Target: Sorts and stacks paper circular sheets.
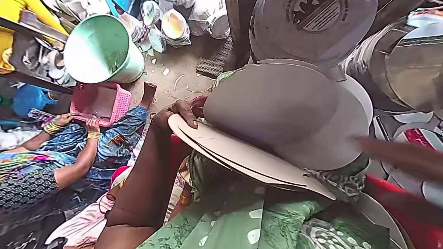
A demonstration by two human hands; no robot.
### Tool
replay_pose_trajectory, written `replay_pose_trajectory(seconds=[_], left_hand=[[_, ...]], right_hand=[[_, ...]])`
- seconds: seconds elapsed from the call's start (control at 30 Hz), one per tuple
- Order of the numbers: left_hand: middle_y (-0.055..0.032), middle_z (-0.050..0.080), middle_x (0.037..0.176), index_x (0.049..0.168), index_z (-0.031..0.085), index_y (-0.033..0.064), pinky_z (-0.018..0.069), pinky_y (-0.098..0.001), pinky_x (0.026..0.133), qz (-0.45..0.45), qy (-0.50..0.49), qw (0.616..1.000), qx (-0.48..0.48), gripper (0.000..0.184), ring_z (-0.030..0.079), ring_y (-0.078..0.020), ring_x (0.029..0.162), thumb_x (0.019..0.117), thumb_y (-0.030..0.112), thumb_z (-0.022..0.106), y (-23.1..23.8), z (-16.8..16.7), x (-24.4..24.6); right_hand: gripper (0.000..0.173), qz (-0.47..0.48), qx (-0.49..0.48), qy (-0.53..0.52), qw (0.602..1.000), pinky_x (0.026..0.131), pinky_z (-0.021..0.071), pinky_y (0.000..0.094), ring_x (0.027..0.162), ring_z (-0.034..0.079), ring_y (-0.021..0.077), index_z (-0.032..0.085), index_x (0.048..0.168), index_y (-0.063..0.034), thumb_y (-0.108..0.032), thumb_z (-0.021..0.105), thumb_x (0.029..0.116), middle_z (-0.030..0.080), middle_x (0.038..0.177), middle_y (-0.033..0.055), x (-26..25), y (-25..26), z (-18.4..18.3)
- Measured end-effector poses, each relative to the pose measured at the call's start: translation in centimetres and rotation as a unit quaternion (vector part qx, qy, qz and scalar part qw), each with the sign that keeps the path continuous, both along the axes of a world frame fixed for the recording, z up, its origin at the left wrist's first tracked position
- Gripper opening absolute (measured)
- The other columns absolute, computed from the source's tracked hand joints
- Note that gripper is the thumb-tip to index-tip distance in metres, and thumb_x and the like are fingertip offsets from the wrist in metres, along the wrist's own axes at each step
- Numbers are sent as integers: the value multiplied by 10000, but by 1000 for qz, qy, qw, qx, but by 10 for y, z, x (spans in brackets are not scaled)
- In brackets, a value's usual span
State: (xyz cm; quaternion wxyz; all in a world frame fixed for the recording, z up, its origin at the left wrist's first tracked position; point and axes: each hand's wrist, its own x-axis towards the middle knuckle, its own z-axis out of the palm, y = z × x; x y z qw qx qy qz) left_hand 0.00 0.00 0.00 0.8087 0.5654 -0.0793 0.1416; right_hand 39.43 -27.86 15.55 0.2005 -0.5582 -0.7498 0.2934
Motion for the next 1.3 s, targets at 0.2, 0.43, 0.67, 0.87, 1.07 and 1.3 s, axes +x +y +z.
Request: replay_pose_trajectory(seconds=[0.2,0.43,0.67,0.87,1.07,1.3], left_hand=[[184,726,1097,1070,770,330,517,-180,931,117,64,991,31,166,643,53,1053,953,362,655,-15,27,4],[170,740,1113,1153,739,340,547,-179,925,242,124,962,-2,322,666,54,1036,851,235,779,-34,37,9],[139,757,1064,1110,760,325,569,-207,895,278,158,947,-24,335,688,25,994,817,163,782,-36,37,8],[154,756,1055,1097,765,341,566,-190,882,256,177,950,-7,308,684,44,980,827,194,783,-34,40,14],[137,757,1038,1065,759,325,572,-209,881,296,200,934,-15,335,689,23,971,761,213,844,-38,43,13],[146,751,1075,1105,764,321,558,-194,900,273,142,952,-3,306,677,36,1000,808,270,817,-35,37,10]], right_hand=[[389,48,25,152,987,1008,477,179,1148,650,80,601,1383,-1,-134,510,1028,688,1277,144,-32,19,-56],[293,-96,30,249,963,791,457,96,822,543,-94,634,1174,109,-38,443,1008,651,896,42,-41,51,-81],[208,-209,44,237,948,753,493,99,788,590,-103,689,979,37,-112,545,1001,684,859,-12,-41,56,-88],[151,-259,79,257,928,780,513,80,827,610,-128,695,993,5,-119,608,987,702,908,-71,-29,58,-79],[59,-331,57,298,894,663,535,143,677,581,-74,641,884,-115,-118,626,940,618,748,-138,-4,56,-74],[320,-468,-39,-14,883,819,477,689,918,650,460,647,1109,90,-203,534,1053,659,978,310,77,13,-77]])
